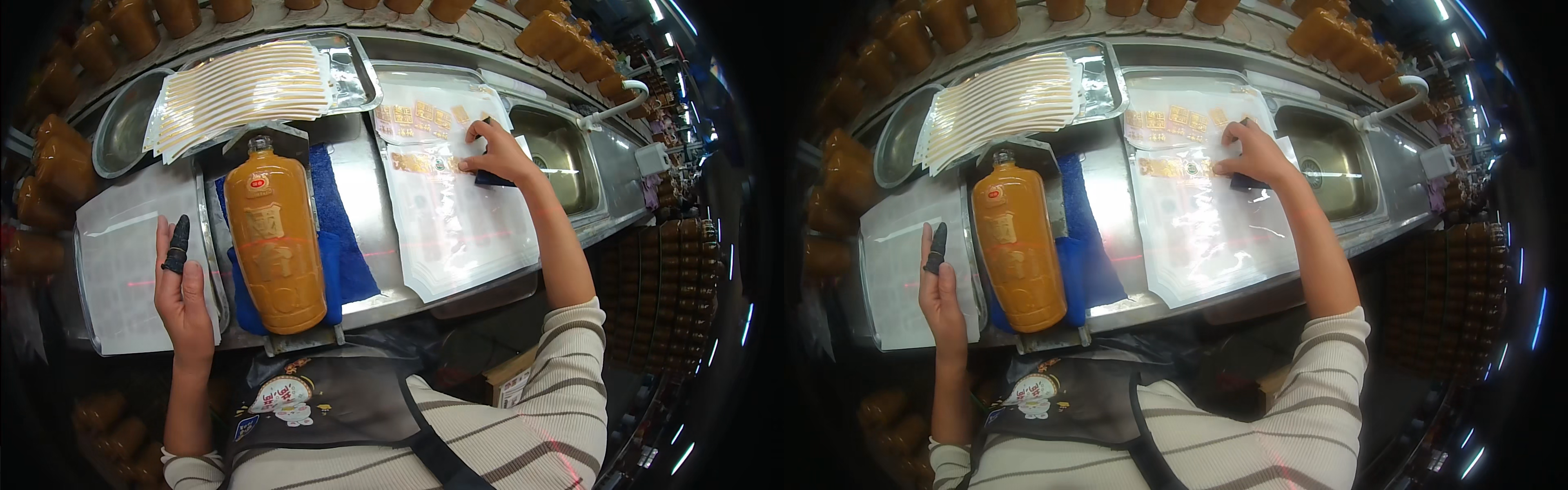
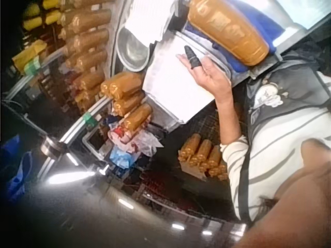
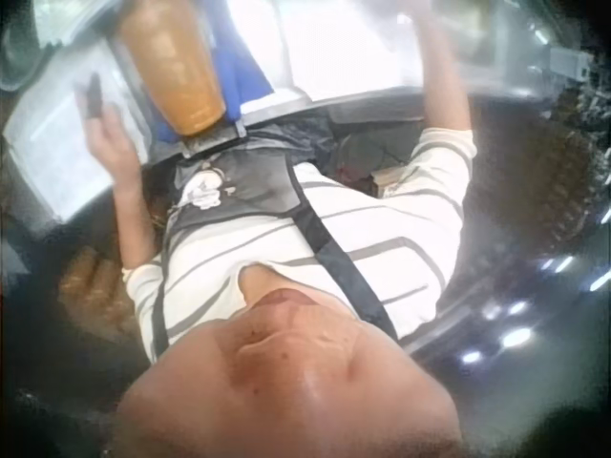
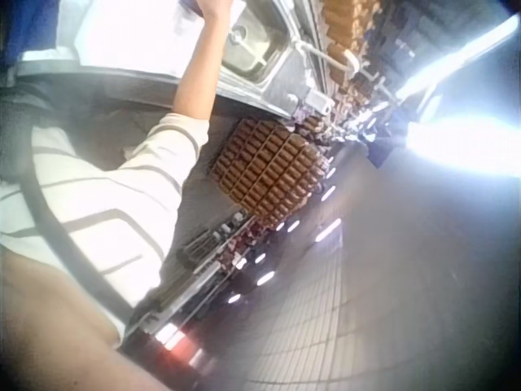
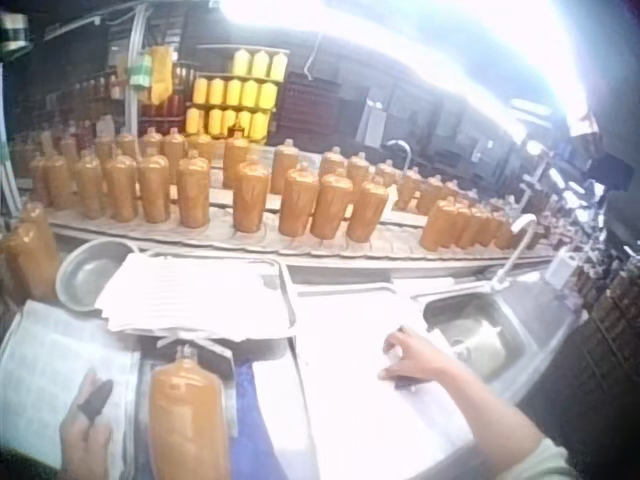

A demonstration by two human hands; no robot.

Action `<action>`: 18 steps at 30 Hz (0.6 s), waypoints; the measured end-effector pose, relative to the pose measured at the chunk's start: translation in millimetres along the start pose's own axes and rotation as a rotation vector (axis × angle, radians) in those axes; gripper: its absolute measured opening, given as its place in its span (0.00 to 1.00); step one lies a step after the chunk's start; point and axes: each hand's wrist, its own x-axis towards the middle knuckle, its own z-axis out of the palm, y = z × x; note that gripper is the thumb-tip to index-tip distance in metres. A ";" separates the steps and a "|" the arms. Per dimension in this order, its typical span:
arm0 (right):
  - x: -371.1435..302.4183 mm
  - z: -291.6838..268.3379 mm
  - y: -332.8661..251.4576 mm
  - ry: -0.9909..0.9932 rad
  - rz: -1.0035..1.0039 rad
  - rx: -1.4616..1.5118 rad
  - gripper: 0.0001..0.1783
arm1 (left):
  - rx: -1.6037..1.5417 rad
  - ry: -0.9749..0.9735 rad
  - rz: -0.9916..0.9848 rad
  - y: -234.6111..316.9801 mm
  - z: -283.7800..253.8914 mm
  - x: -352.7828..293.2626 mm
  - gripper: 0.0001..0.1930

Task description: The person picks up amber-colored bottles from a tray, wipes them with a blue cloth, and applies adhesive labels to the front and back of each bottle. They then place the labeled bottles onto a nearby rack.

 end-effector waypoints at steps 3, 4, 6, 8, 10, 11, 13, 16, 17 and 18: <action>24.1 -4.1 4.3 -0.114 0.047 0.048 0.15 | -0.028 0.043 -0.003 5.2 -2.2 -0.6 0.22; 24.5 -1.9 5.6 -0.061 0.006 0.123 0.13 | -0.031 0.047 0.004 6.8 -3.1 -0.8 0.22; 22.0 -6.3 0.7 -0.023 0.070 0.081 0.12 | -0.035 0.061 0.017 10.3 -4.3 -0.3 0.22; 11.4 -9.4 -9.4 0.098 0.077 -0.020 0.11 | -0.031 0.043 0.059 19.7 -10.3 2.1 0.22; -7.8 -22.2 -53.7 0.136 0.040 -0.114 0.09 | -0.081 0.093 0.166 35.5 -9.2 11.1 0.20; -18.9 -28.5 -72.9 0.151 -0.010 -0.155 0.08 | -0.167 0.044 0.144 47.8 -7.2 16.6 0.19; -38.6 -40.9 -119.7 0.186 -0.165 -0.262 0.07 | -0.332 -0.045 0.094 72.7 -2.4 24.9 0.17; -64.5 -64.8 -188.7 0.108 -0.318 -0.243 0.06 | -0.293 -0.177 0.332 100.9 35.3 53.4 0.13; -73.2 -72.0 -205.3 0.082 -0.385 -0.194 0.05 | -0.185 -0.163 0.504 110.1 52.4 62.3 0.18; -80.4 -80.0 -221.2 0.042 -0.421 -0.152 0.05 | -0.151 -0.141 0.620 113.4 69.0 67.1 0.21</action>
